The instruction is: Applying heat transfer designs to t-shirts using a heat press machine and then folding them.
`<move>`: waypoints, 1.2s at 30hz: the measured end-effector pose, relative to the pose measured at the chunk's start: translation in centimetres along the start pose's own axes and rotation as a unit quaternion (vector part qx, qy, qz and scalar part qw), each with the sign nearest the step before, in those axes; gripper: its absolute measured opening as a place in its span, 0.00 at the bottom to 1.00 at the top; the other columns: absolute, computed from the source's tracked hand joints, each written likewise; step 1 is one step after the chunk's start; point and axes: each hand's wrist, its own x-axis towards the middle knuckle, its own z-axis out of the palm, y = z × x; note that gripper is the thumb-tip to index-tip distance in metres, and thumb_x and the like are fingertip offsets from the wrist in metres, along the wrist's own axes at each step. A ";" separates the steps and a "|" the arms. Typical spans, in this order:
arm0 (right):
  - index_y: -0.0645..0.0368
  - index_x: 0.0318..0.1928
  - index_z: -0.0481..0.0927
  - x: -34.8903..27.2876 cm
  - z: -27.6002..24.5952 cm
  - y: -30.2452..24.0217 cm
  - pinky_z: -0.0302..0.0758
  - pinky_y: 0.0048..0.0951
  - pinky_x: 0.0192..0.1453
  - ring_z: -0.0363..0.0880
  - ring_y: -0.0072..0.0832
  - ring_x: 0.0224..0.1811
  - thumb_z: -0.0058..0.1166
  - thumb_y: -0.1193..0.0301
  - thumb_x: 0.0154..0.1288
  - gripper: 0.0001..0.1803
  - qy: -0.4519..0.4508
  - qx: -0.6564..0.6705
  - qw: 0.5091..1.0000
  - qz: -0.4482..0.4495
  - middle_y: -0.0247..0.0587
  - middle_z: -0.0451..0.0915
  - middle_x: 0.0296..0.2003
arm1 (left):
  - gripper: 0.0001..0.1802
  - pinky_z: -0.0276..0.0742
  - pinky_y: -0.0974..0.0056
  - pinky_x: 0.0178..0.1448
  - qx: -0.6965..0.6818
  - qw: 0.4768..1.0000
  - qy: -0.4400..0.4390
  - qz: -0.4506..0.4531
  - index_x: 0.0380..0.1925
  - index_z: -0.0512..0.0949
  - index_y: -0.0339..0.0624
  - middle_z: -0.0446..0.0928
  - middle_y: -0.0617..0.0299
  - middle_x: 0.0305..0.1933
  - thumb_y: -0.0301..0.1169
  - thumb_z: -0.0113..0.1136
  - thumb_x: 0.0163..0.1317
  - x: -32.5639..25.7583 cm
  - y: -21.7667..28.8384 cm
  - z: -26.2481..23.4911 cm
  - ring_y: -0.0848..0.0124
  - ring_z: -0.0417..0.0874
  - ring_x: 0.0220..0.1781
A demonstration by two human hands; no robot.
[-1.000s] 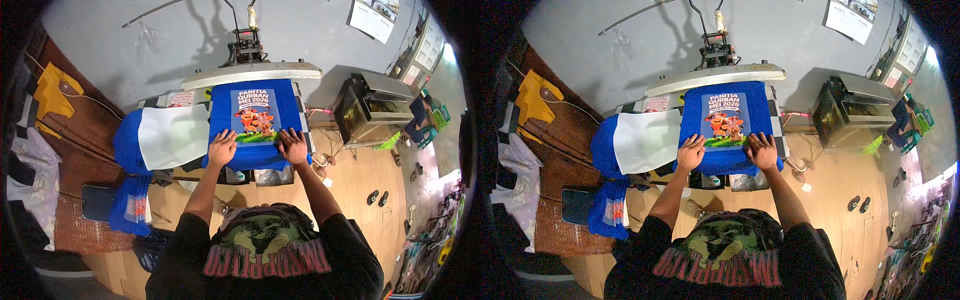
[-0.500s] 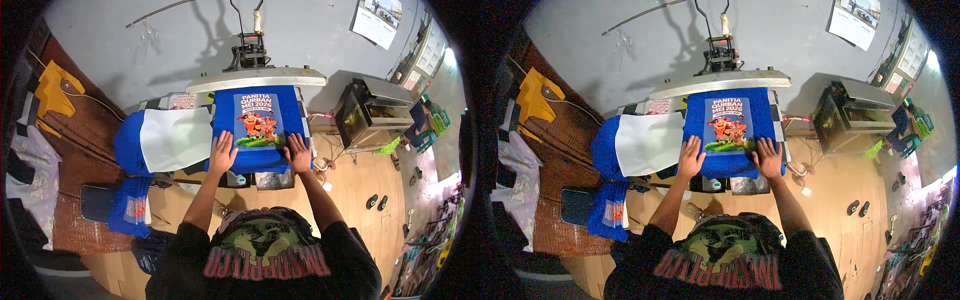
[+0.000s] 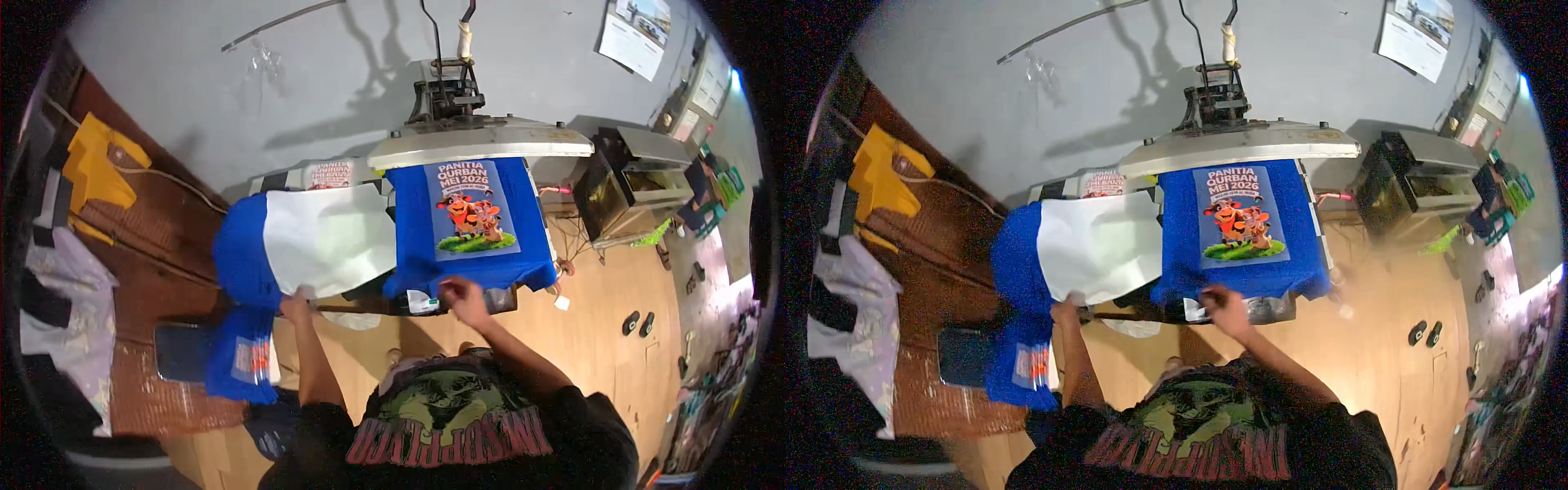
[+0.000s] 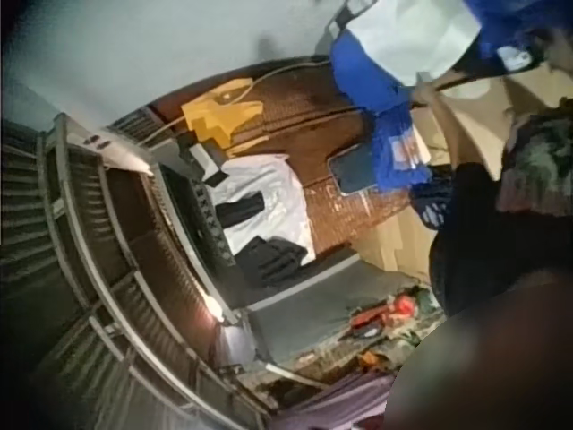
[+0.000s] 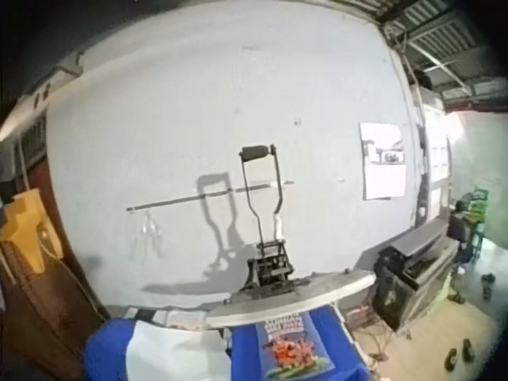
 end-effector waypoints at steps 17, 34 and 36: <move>0.63 0.49 0.78 10.6 23.5 4.8 0.76 0.41 0.33 0.81 0.38 0.29 0.60 0.57 0.63 0.23 0.074 0.376 0.907 0.174 0.45 0.82 0.35 | 0.20 0.77 0.67 0.30 -0.331 0.902 -0.224 -0.162 0.55 0.71 0.38 0.80 0.61 0.42 0.27 0.58 0.62 4.8 -6.0 -17.1 0.71 0.82 0.33; 0.67 0.44 0.83 2.9 -2.5 -6.6 0.77 0.30 0.39 0.81 0.25 0.34 0.59 0.76 0.62 0.11 0.258 0.117 0.959 0.027 0.38 0.85 0.35 | 0.12 0.73 0.69 0.37 -0.357 0.860 -0.311 0.189 0.48 0.73 0.35 0.79 0.62 0.35 0.28 0.58 0.67 -8.6 6.4 -6.0 0.75 0.77 0.31; 0.67 0.45 0.82 0.7 -7.2 -4.9 0.77 0.29 0.39 0.81 0.25 0.34 0.59 0.76 0.61 0.12 0.280 0.149 0.946 0.059 0.38 0.84 0.36 | 0.13 0.74 0.69 0.34 -0.340 0.858 -0.314 0.222 0.49 0.73 0.35 0.79 0.62 0.34 0.28 0.57 0.68 -11.4 8.9 -3.8 0.73 0.77 0.27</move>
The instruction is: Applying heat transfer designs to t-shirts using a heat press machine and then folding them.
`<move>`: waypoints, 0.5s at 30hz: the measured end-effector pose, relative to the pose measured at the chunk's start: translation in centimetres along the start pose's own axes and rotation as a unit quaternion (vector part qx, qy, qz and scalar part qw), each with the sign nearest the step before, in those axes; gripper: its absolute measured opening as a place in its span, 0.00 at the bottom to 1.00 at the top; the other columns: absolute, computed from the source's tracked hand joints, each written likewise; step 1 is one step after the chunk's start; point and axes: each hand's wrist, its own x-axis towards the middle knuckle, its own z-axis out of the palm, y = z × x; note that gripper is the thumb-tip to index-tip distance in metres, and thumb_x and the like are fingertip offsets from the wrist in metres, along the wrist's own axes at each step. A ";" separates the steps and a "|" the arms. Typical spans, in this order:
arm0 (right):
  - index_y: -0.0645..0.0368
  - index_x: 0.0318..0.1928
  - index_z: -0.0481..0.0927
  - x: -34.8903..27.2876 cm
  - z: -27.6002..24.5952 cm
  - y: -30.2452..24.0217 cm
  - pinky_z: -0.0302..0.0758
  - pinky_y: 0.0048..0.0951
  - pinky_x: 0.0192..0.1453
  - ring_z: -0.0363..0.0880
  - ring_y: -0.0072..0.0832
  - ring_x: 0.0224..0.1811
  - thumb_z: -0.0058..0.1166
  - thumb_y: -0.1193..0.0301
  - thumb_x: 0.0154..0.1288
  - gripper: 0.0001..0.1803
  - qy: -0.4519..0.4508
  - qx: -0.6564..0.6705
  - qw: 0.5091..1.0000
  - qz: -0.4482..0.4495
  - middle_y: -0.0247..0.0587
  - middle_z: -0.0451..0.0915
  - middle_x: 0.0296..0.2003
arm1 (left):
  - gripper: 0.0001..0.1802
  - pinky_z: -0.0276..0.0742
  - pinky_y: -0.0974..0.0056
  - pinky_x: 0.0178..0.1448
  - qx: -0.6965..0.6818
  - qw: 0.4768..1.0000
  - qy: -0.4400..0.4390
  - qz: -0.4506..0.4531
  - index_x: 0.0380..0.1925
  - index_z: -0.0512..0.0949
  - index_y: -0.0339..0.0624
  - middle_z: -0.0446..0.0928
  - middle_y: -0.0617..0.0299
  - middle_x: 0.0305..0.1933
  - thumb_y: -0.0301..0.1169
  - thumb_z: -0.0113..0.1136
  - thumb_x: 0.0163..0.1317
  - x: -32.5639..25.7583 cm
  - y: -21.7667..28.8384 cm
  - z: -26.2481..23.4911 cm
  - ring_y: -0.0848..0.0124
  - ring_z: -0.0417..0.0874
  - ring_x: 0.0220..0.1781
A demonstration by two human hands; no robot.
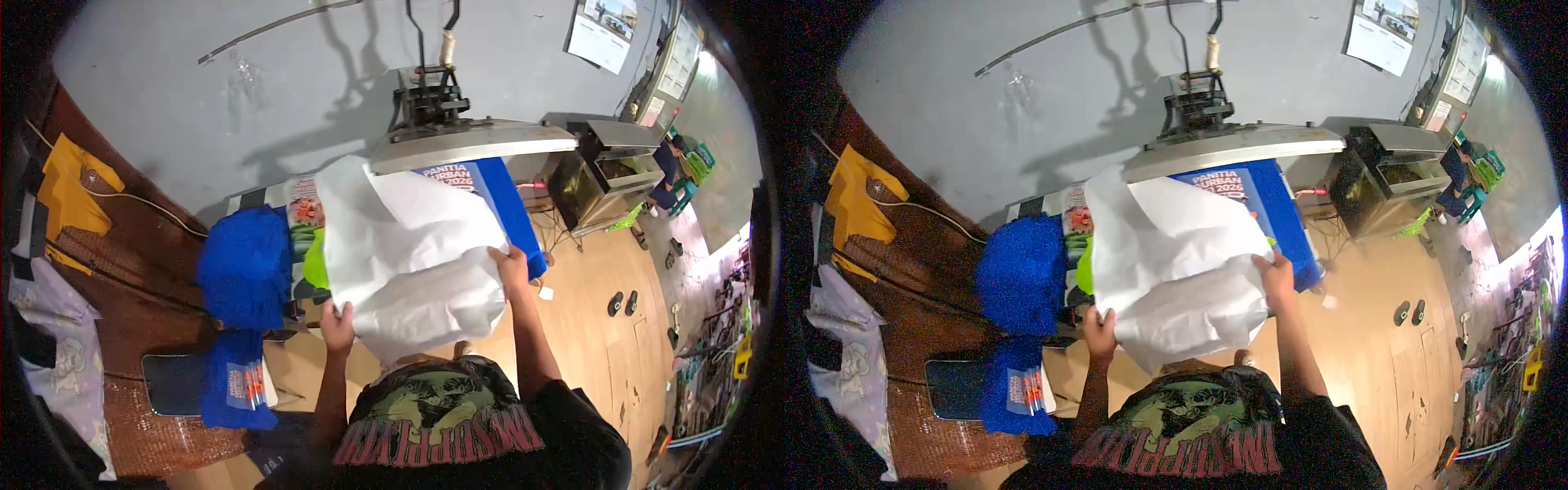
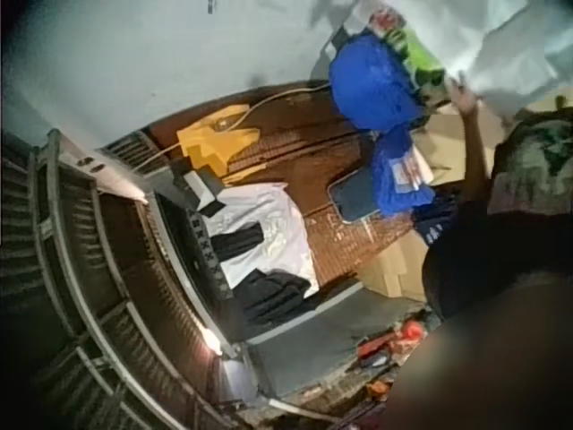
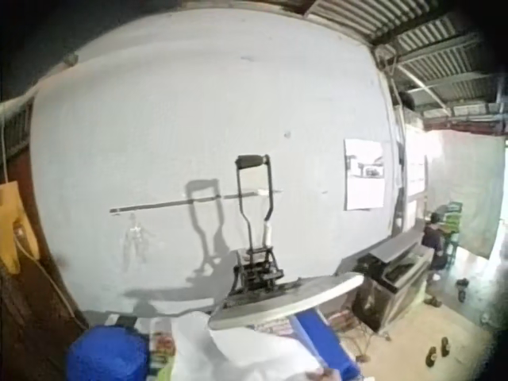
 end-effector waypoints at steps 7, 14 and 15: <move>0.70 0.43 0.81 3.8 -13.5 2.5 0.75 0.28 0.39 0.77 0.25 0.31 0.60 0.72 0.60 0.14 0.094 -0.024 0.994 0.040 0.36 0.79 0.30 | 0.15 0.77 0.62 0.37 0.157 0.971 -0.106 -0.147 0.43 0.77 0.34 0.82 0.53 0.31 0.33 0.64 0.61 1.1 1.8 13.0 0.68 0.82 0.30; 0.67 0.46 0.82 7.2 -16.8 2.7 0.75 0.29 0.39 0.77 0.25 0.32 0.60 0.68 0.60 0.17 0.108 -0.195 0.975 -0.023 0.36 0.80 0.32 | 0.17 0.76 0.61 0.36 0.209 0.973 -0.027 -0.091 0.43 0.77 0.34 0.81 0.54 0.29 0.35 0.65 0.60 -1.2 1.6 16.6 0.68 0.82 0.29; 0.66 0.46 0.82 7.6 -16.8 2.5 0.74 0.28 0.39 0.77 0.25 0.32 0.60 0.68 0.60 0.17 0.072 -0.123 0.990 0.004 0.36 0.80 0.33 | 0.17 0.76 0.61 0.36 0.214 0.974 -0.023 -0.068 0.43 0.77 0.34 0.81 0.54 0.29 0.35 0.65 0.60 -1.6 1.6 16.8 0.68 0.82 0.29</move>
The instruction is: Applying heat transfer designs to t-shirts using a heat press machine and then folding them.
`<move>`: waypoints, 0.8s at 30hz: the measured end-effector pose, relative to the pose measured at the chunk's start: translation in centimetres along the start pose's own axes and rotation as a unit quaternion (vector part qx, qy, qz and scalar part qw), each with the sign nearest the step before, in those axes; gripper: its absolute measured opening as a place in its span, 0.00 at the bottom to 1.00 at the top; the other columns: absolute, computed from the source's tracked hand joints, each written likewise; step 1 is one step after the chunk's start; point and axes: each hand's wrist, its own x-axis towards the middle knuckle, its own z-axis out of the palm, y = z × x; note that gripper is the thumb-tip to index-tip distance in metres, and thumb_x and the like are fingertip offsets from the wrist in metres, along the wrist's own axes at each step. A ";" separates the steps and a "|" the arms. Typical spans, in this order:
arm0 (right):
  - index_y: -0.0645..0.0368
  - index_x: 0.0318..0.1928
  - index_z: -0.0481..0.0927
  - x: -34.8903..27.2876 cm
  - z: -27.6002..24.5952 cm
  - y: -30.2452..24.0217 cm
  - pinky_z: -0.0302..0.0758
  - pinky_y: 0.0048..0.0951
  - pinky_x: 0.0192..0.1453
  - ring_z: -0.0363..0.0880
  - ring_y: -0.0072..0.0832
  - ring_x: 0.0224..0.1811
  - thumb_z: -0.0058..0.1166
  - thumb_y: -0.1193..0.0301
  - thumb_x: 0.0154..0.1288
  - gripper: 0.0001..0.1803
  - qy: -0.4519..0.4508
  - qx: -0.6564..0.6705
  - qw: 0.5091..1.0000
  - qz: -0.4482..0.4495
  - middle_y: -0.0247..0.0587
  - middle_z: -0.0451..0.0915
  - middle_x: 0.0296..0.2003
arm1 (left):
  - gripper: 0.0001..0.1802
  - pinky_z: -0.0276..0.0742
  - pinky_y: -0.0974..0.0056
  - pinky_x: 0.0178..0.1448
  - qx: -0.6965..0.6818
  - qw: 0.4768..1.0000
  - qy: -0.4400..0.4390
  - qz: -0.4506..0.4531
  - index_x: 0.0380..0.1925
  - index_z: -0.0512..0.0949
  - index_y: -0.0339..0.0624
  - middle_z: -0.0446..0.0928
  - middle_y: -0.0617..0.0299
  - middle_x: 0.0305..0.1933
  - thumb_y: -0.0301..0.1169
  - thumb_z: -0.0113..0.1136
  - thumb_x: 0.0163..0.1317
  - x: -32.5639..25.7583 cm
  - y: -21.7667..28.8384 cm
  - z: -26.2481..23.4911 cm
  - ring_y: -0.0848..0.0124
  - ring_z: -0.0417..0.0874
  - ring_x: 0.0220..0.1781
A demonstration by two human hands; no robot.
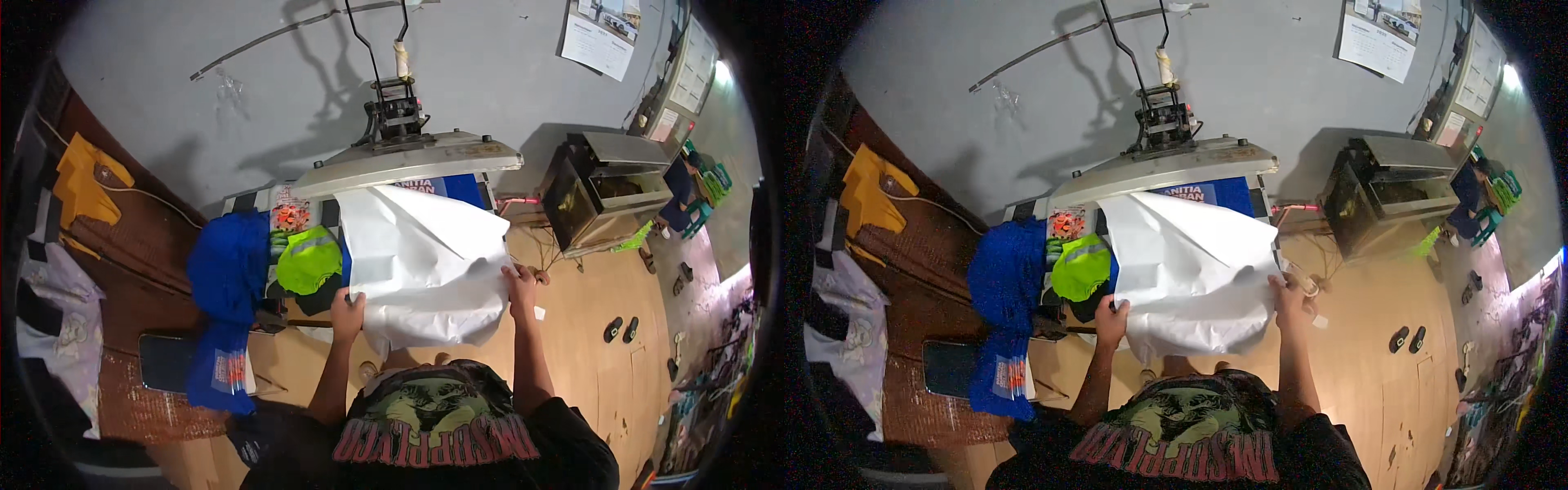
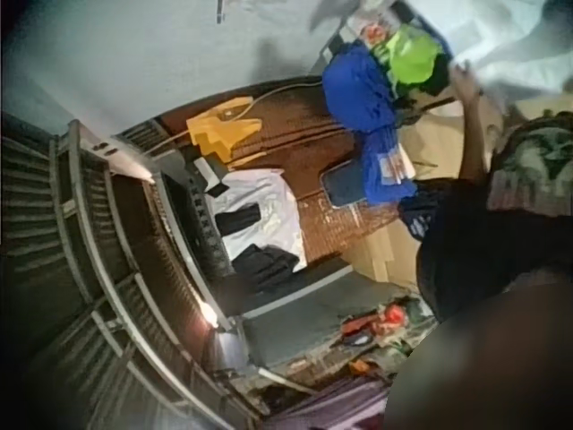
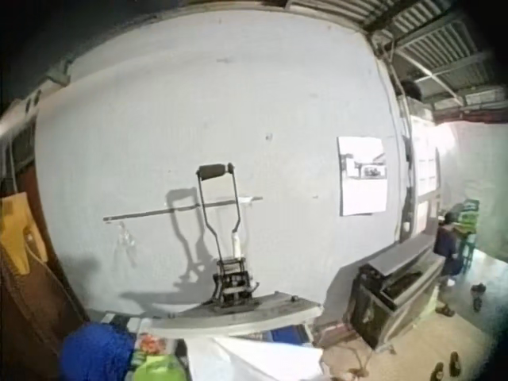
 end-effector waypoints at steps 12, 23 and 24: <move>0.67 0.46 0.77 1.4 -1.0 1.9 0.75 0.27 0.39 0.79 0.26 0.35 0.58 0.73 0.61 0.15 -0.117 0.094 0.988 0.022 0.40 0.82 0.35 | 0.11 0.71 0.68 0.29 -0.151 0.958 -0.027 -0.244 0.37 0.76 0.34 0.75 0.64 0.21 0.30 0.64 0.61 -4.5 2.4 -0.4 0.76 0.75 0.23; 0.58 0.51 0.75 5.1 2.5 0.0 0.77 0.38 0.42 0.81 0.43 0.38 0.63 0.60 0.60 0.22 0.040 -0.112 0.961 -0.250 0.49 0.82 0.38 | 0.15 0.76 0.56 0.31 0.189 0.978 0.083 0.013 0.41 0.78 0.42 0.79 0.56 0.28 0.39 0.64 0.58 2.7 2.3 1.0 0.58 0.81 0.26; 0.58 0.51 0.75 5.3 2.8 -0.5 0.77 0.38 0.42 0.81 0.43 0.38 0.63 0.60 0.60 0.22 0.041 -0.117 0.967 -0.221 0.49 0.82 0.38 | 0.16 0.76 0.53 0.35 0.235 0.970 0.064 0.001 0.42 0.78 0.44 0.79 0.55 0.33 0.40 0.64 0.57 3.5 2.4 1.4 0.56 0.80 0.32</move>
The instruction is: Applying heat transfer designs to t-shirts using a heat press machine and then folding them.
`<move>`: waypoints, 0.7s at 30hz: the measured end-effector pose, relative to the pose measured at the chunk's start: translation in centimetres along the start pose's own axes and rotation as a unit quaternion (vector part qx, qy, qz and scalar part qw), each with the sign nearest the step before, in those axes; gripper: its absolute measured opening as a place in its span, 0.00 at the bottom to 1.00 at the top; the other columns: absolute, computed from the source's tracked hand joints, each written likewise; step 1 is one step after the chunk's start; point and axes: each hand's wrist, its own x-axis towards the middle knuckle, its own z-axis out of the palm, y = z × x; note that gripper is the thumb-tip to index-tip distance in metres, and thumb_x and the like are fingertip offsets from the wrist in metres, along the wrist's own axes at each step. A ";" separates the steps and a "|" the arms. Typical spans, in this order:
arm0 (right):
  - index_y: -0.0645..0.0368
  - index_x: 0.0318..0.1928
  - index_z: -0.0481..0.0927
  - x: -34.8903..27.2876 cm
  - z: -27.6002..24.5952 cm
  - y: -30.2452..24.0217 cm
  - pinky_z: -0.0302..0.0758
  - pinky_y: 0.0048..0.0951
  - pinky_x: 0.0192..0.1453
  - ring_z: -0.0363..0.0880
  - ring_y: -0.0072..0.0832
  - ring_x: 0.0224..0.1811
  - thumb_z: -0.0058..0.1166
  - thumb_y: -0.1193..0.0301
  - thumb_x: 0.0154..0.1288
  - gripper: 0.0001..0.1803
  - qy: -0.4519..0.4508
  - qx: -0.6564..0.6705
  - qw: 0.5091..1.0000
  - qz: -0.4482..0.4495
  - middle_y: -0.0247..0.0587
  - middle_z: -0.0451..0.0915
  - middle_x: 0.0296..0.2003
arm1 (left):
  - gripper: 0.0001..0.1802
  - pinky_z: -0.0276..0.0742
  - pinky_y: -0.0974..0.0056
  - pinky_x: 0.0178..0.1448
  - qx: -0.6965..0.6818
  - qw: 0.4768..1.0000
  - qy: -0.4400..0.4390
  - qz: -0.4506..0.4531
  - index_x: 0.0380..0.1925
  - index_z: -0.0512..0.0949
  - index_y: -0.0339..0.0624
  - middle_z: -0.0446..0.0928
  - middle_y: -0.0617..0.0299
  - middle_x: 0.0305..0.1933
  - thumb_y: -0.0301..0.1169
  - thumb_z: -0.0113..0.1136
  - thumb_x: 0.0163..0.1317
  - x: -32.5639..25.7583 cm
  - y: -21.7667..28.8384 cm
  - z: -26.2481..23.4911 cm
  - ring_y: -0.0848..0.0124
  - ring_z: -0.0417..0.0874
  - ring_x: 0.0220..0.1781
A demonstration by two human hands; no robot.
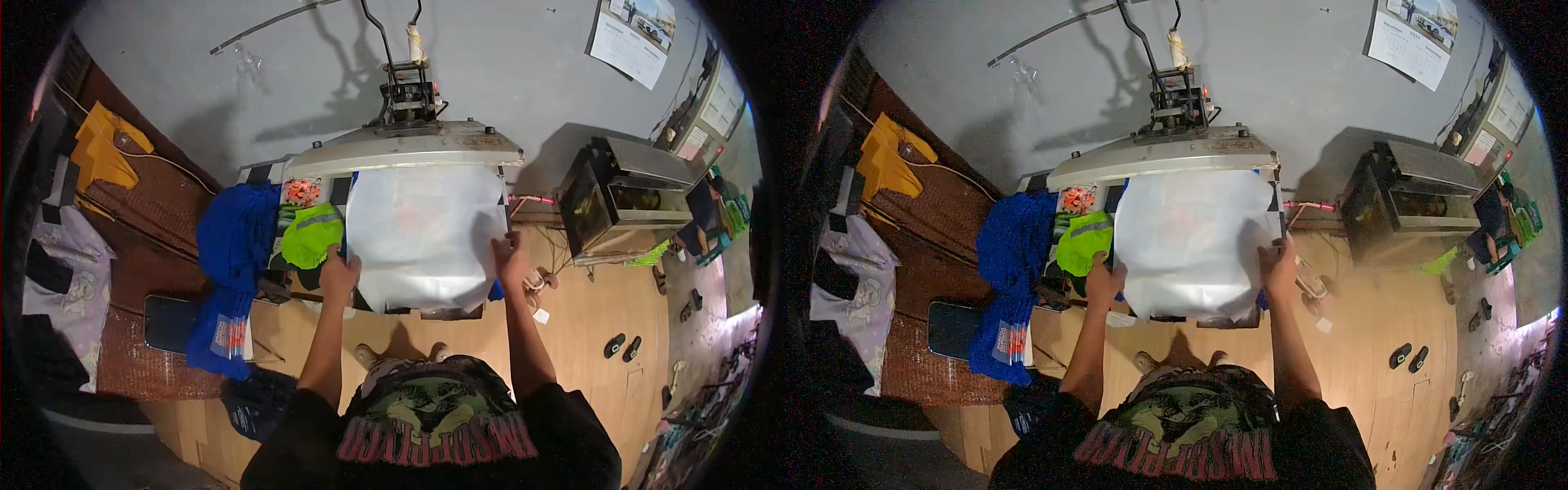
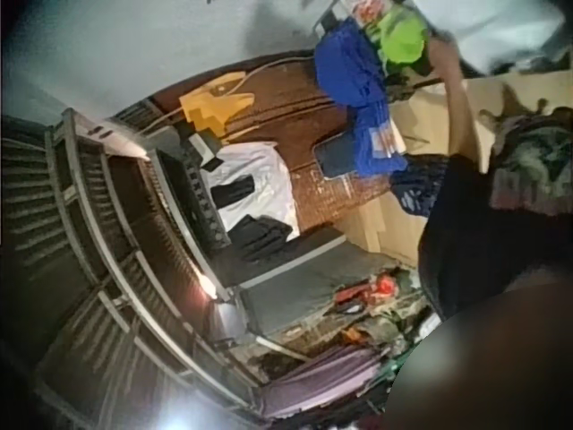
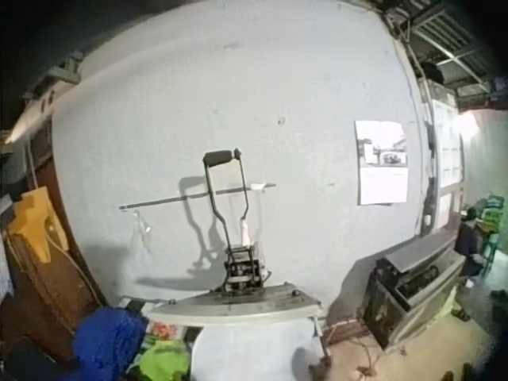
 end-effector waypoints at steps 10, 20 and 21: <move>0.51 0.53 0.77 -0.2 2.1 2.2 0.70 0.48 0.58 0.70 0.50 0.58 0.63 0.56 0.57 0.25 -0.075 -0.224 0.963 -0.134 0.51 0.74 0.51 | 0.21 0.64 0.38 0.58 0.113 0.989 -0.031 0.091 0.51 0.77 0.55 0.71 0.50 0.55 0.46 0.61 0.59 -0.2 0.7 1.9 0.48 0.70 0.59; 0.62 0.54 0.74 -3.8 -2.2 -13.6 0.69 0.45 0.61 0.71 0.53 0.58 0.62 0.72 0.55 0.24 -0.003 -0.082 0.970 -0.228 0.55 0.72 0.57 | 0.21 0.69 0.50 0.60 -0.133 0.914 0.031 0.381 0.47 0.77 0.41 0.76 0.53 0.51 0.33 0.66 0.53 0.9 5.8 -7.2 0.52 0.73 0.59; 0.62 0.53 0.74 -3.7 -2.4 -16.8 0.69 0.45 0.63 0.70 0.53 0.60 0.61 0.75 0.54 0.24 0.018 -0.093 0.953 -0.289 0.55 0.71 0.57 | 0.21 0.69 0.50 0.60 -0.130 0.916 0.035 0.379 0.47 0.77 0.41 0.76 0.53 0.51 0.33 0.66 0.53 2.4 7.8 -8.9 0.52 0.73 0.59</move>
